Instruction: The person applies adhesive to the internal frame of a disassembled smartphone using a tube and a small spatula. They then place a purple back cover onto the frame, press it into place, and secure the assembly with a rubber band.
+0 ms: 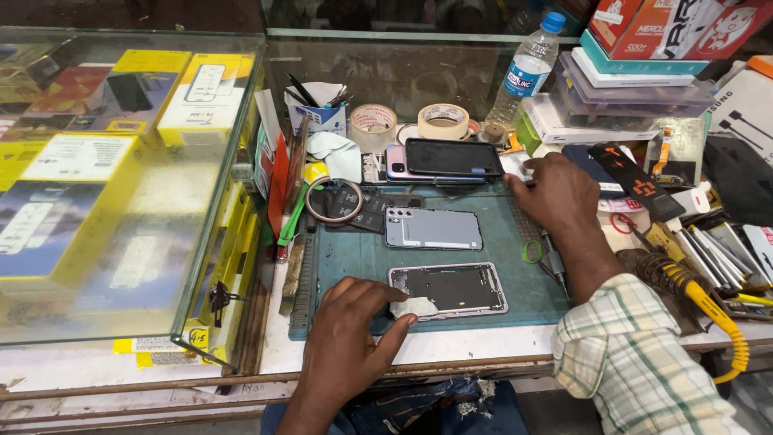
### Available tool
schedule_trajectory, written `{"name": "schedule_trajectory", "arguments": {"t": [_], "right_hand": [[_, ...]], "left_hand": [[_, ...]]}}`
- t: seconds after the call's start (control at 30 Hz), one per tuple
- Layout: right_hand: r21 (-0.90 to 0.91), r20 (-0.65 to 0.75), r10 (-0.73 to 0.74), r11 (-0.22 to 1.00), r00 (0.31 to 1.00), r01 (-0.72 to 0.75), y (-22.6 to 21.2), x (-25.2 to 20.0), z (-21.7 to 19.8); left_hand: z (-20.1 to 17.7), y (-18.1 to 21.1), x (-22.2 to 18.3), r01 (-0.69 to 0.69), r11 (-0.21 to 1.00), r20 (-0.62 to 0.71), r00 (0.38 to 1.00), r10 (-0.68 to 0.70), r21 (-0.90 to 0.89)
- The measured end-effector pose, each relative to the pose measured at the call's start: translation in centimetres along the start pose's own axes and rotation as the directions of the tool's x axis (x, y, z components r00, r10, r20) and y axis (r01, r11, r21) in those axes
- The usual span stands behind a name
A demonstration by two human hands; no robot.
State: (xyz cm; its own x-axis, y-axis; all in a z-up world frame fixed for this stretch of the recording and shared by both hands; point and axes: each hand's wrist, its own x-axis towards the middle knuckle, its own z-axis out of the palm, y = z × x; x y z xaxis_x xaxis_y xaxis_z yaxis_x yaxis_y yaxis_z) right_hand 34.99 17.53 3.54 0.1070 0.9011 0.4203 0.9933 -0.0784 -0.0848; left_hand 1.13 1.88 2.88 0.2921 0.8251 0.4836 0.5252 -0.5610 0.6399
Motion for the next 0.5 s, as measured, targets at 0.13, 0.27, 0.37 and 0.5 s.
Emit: {"name": "schedule_trajectory", "arguments": {"t": [0.13,0.27,0.37,0.5], "right_hand": [[0.075,-0.155,-0.021,0.997,0.988,0.033,0.5,-0.6,-0.3],[0.107,-0.261,-0.058,0.990,0.964,0.088,0.4,-1.4,-1.1],[0.140,-0.294,-0.076,0.983,0.953,0.122,0.0,-1.9,-1.4],[0.174,-0.297,-0.089,0.974,0.951,0.146,-0.5,-2.3,-1.4]], "left_hand": [[0.1,0.1,0.0,0.052,0.999,0.023,0.998,-0.051,-0.005],[0.1,0.0,0.0,0.034,0.999,0.019,0.999,-0.034,0.004],[0.1,0.0,0.0,0.036,0.999,0.015,0.999,-0.036,0.006],[0.2,0.0,-0.1,0.025,1.000,0.006,1.000,-0.025,0.007]]}}
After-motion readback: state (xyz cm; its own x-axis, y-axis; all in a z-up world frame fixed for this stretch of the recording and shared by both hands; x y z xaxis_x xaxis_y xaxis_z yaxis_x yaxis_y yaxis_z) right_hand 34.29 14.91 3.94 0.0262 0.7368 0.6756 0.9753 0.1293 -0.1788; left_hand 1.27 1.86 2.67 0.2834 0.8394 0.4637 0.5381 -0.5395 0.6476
